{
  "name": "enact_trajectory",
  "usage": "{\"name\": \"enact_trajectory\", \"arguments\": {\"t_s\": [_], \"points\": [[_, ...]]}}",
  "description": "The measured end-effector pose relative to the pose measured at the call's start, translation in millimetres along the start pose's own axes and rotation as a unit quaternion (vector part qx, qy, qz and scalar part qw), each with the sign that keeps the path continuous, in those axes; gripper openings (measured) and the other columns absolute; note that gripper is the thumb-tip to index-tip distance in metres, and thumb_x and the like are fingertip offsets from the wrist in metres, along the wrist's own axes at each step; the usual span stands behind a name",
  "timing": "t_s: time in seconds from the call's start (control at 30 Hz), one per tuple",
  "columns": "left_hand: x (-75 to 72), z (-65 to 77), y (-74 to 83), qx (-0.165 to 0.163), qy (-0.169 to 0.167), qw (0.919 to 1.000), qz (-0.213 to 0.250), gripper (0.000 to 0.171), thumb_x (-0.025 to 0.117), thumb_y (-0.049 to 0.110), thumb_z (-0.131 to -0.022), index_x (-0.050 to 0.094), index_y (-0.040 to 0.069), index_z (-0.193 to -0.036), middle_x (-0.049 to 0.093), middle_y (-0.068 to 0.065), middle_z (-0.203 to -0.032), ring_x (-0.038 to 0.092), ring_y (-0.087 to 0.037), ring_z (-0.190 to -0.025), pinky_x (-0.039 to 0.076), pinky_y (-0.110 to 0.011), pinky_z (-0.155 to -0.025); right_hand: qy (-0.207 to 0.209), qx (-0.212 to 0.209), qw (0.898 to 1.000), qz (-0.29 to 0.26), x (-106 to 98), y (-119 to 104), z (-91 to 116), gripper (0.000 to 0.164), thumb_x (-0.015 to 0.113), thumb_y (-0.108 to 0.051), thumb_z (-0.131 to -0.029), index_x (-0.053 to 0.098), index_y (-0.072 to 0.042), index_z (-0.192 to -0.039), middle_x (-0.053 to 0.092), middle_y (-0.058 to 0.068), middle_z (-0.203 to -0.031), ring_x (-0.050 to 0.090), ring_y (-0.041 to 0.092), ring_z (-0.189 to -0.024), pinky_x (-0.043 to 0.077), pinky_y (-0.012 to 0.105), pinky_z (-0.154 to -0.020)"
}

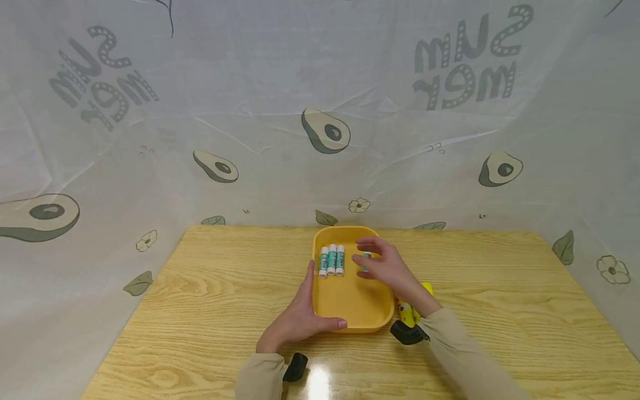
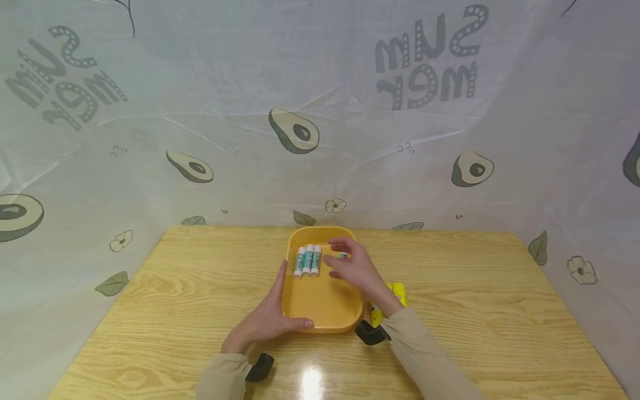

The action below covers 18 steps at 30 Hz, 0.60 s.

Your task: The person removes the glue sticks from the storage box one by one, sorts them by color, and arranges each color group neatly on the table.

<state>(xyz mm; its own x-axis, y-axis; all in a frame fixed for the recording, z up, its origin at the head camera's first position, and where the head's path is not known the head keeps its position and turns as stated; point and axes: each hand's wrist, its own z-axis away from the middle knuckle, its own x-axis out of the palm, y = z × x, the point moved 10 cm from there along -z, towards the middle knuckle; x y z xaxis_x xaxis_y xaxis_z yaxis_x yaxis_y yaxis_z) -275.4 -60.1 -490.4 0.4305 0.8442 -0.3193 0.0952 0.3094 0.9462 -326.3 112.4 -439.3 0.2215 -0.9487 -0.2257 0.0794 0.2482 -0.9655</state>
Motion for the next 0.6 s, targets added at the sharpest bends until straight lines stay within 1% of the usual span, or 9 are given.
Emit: {"name": "enact_trajectory", "arguments": {"t_s": [0.1, 0.27, 0.37, 0.43, 0.47, 0.6], "points": [[-0.1, 0.3, -1.6, -0.007, 0.000, 1.0000, -0.001, 0.138, 0.090, 0.036, -0.078, -0.018, 0.030, -0.163, 0.012, -0.006, -0.172, 0.037, -0.027, -0.147, 0.023, -0.057, -0.125, 0.004, 0.011, 1.000, 0.011, 2, 3, -3, 0.050, 0.064, -0.019, -0.102, 0.045, -0.004, -0.146, 0.038, 0.027, -0.157, 0.057, 0.045, -0.130, 0.061, 0.041, -0.090], [-0.9, 1.6, -5.2, -0.028, 0.004, 0.9994, -0.017, 0.137, 0.090, 0.041, -0.077, -0.018, 0.037, -0.161, 0.007, -0.007, -0.174, 0.026, -0.030, -0.154, 0.020, -0.059, -0.126, 0.009, 0.039, 0.999, 0.032, 5, 10, -6, 0.053, 0.064, -0.019, -0.101, 0.043, -0.003, -0.147, 0.030, 0.029, -0.160, 0.058, 0.044, -0.128, 0.061, 0.042, -0.091], [-1.3, 1.9, -6.2, -0.034, 0.006, 0.9992, -0.022, 0.137, 0.090, 0.043, -0.077, -0.018, 0.037, -0.161, 0.007, -0.007, -0.174, 0.026, -0.030, -0.154, 0.020, -0.060, -0.125, 0.003, 0.056, 0.998, 0.038, 7, 15, -8, 0.056, 0.064, -0.019, -0.102, 0.039, -0.003, -0.149, 0.026, 0.030, -0.161, 0.060, 0.044, -0.126, 0.060, 0.043, -0.091], [-1.3, 1.8, -6.5, -0.035, 0.006, 0.9992, -0.021, 0.138, 0.090, 0.044, -0.076, -0.017, 0.035, -0.162, 0.007, -0.007, -0.173, 0.028, -0.030, -0.153, 0.021, -0.060, -0.125, -0.001, 0.065, 0.997, 0.037, 8, 18, -9, 0.059, 0.063, -0.020, -0.102, 0.037, -0.003, -0.151, 0.023, 0.031, -0.161, 0.060, 0.043, -0.125, 0.060, 0.043, -0.092], [-1.2, 1.7, -6.5, -0.034, 0.005, 0.9992, -0.021, 0.138, 0.090, 0.043, -0.076, -0.017, 0.034, -0.163, 0.007, -0.007, -0.173, 0.028, -0.030, -0.153, 0.021, -0.060, -0.125, -0.004, 0.069, 0.997, 0.036, 9, 20, -9, 0.060, 0.063, -0.020, -0.102, 0.036, -0.003, -0.152, 0.024, 0.031, -0.160, 0.060, 0.042, -0.124, 0.060, 0.043, -0.092], [-0.8, 1.4, -6.8, -0.032, 0.003, 0.9993, -0.017, 0.139, 0.090, 0.043, -0.076, -0.017, 0.027, -0.164, 0.008, -0.009, -0.173, 0.029, -0.031, -0.152, 0.021, -0.060, -0.125, -0.016, 0.083, 0.996, 0.032, 13, 22, -10, 0.063, 0.063, -0.021, -0.102, 0.032, -0.001, -0.153, 0.036, 0.030, -0.148, 0.061, 0.040, -0.118, 0.061, 0.045, -0.091]]}}
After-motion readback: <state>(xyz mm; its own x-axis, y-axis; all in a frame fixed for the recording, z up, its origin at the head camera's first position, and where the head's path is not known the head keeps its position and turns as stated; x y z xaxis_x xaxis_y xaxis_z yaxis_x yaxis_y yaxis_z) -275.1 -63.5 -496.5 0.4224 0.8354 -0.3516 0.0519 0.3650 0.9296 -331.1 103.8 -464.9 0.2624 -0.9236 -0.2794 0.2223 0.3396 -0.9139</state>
